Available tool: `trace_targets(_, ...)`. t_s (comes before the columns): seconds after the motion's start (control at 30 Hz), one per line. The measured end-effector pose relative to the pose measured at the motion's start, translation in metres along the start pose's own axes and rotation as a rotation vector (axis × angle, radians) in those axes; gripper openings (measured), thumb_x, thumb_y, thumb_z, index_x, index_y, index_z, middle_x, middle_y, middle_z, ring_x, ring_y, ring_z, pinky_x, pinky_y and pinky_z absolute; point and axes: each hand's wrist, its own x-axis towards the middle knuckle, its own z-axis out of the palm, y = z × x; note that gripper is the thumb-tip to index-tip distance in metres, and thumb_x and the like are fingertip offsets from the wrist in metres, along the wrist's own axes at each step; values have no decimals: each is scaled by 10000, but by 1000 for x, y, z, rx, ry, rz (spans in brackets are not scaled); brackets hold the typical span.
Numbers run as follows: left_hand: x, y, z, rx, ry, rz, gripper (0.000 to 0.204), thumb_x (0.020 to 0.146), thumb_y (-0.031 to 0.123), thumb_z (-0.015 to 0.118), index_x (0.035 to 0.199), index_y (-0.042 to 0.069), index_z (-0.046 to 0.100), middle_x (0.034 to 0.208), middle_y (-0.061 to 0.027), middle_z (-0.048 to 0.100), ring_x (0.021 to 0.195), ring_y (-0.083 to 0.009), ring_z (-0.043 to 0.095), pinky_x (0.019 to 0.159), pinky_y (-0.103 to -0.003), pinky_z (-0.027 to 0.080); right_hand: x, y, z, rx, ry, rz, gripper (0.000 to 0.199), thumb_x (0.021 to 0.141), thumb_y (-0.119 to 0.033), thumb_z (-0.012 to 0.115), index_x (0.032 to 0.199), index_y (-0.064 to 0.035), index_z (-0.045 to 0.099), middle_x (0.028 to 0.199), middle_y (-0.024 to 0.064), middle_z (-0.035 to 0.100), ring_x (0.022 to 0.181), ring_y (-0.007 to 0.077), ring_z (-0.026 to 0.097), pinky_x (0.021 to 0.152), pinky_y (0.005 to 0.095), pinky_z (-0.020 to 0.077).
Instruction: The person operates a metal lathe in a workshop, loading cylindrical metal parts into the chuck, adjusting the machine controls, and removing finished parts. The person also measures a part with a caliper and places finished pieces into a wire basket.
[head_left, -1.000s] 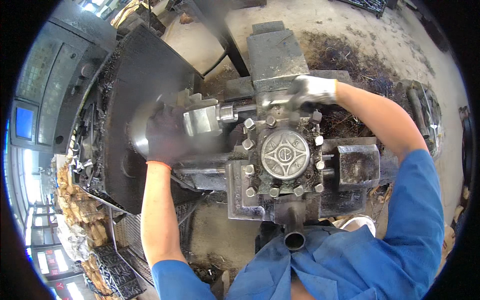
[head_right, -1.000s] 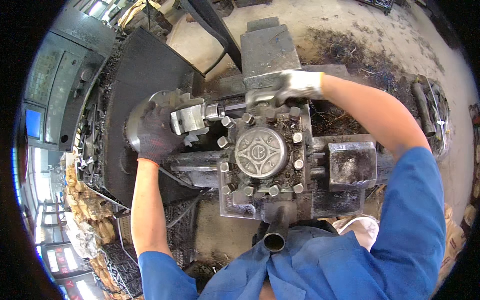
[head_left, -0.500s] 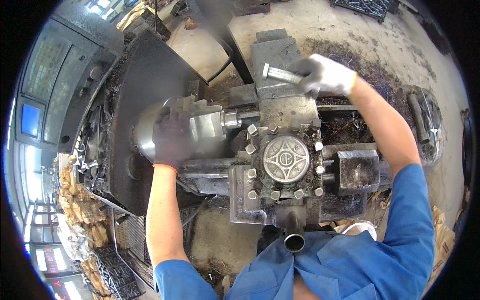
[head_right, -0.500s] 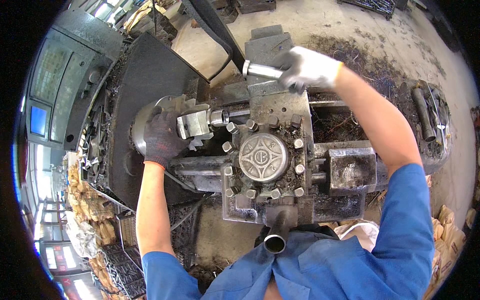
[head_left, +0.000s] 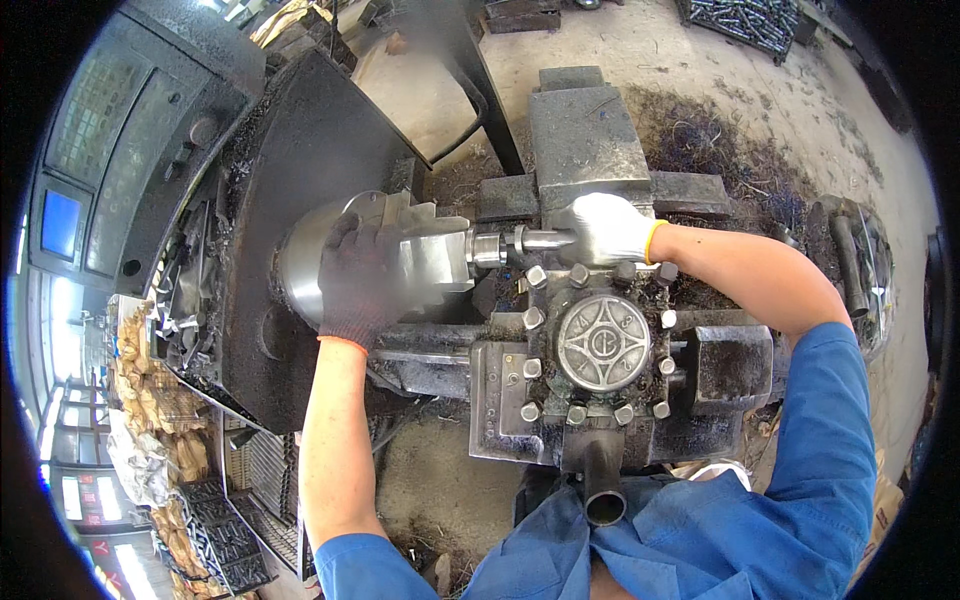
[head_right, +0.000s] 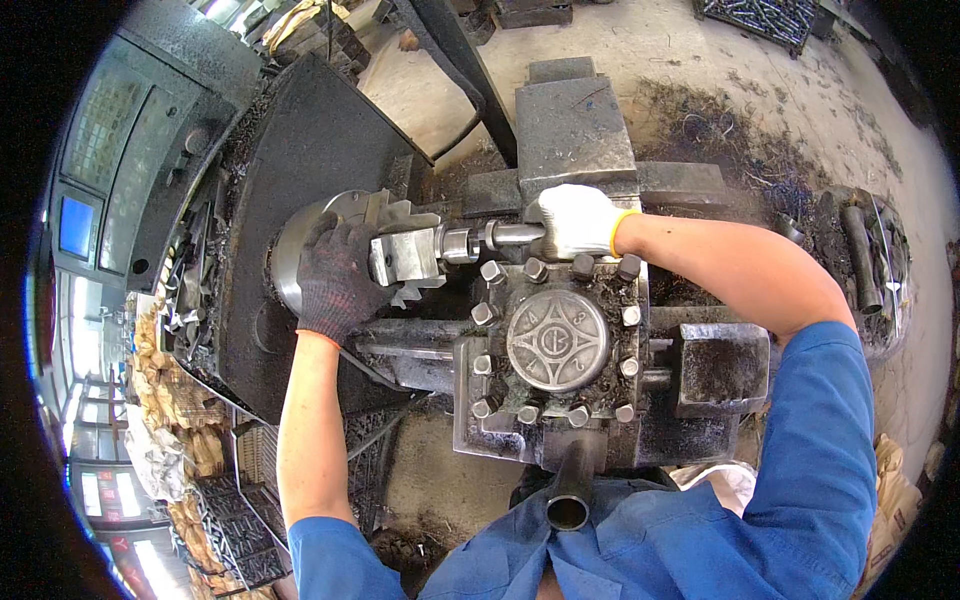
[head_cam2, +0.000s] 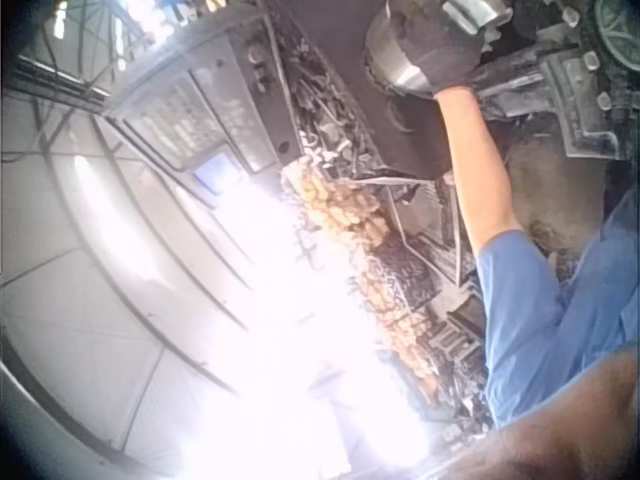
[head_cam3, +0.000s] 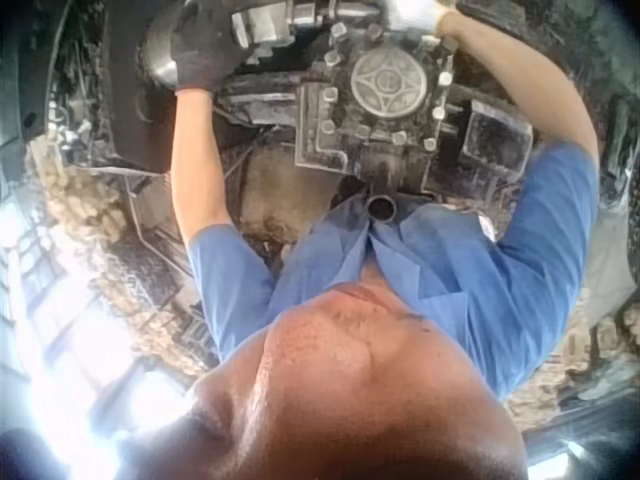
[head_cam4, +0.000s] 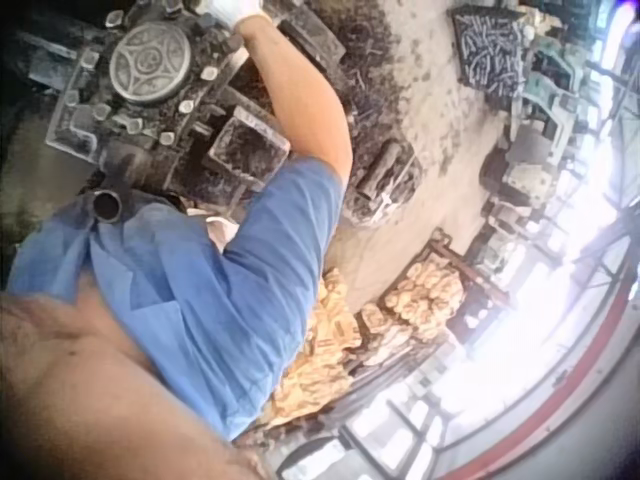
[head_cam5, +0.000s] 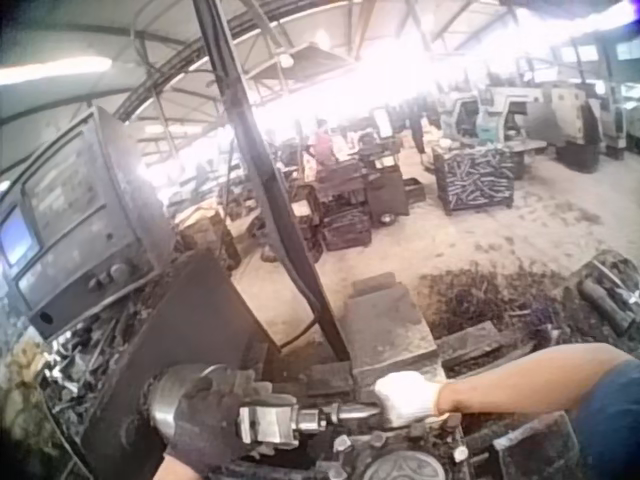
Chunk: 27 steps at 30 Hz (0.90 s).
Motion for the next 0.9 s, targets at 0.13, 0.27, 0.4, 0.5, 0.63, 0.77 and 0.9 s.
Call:
trace_targets(0.13,5,2,-6,-30,-68,-23,783,646,413,953,1316,123,670,1289,-181,699,1361,-439,586,1244,-509,387,0,-3,2,47,-8,-23,381,767,-361,804,1018,-74,798,885,244,752,847,456,732,767,528,576)
trace_targets(0.27,3,1,-5,27,-58,-21,796,635,402,960,1320,122,668,1305,-181,693,1368,-446,577,1239,-510,393,6,-7,2,107,-15,-117,393,790,-354,812,1037,-50,783,883,249,746,828,449,724,755,518,569)
trace_targets(0.4,7,7,-11,-4,-132,-47,793,635,394,960,1321,125,667,1306,-180,692,1379,-451,566,1231,-519,399,7,-7,1,102,-11,-132,365,800,-327,797,1036,-48,782,877,248,744,826,451,721,754,516,568)
trace_targets(0.5,3,1,-5,49,-52,21,781,641,395,957,1315,128,668,1297,-179,695,1382,-452,564,1219,-525,407,9,-8,0,105,-38,-116,380,785,-316,792,1066,-60,791,900,261,746,867,463,729,783,522,577)
trace_targets(0.63,-2,-5,5,47,-75,2,764,659,414,949,1311,134,667,1297,-176,696,1388,-451,561,1208,-526,412,11,-9,-2,92,-81,-123,378,811,-324,780,1080,-59,793,900,270,740,863,464,726,783,516,573)
trace_targets(0.77,3,-4,4,8,-101,-6,777,672,427,941,1332,134,654,1310,-176,695,1404,-447,551,1207,-529,410,8,-8,-3,154,-45,-130,303,847,-292,783,960,-14,743,831,231,721,748,425,692,704,494,531)
trace_targets(0.9,-2,-7,9,73,-123,-37,824,670,442,940,1368,130,632,1358,-184,680,1420,-428,547,1214,-527,407,11,-7,-2,175,-69,-139,263,845,-231,792,972,-5,752,835,237,724,764,407,706,717,485,540)
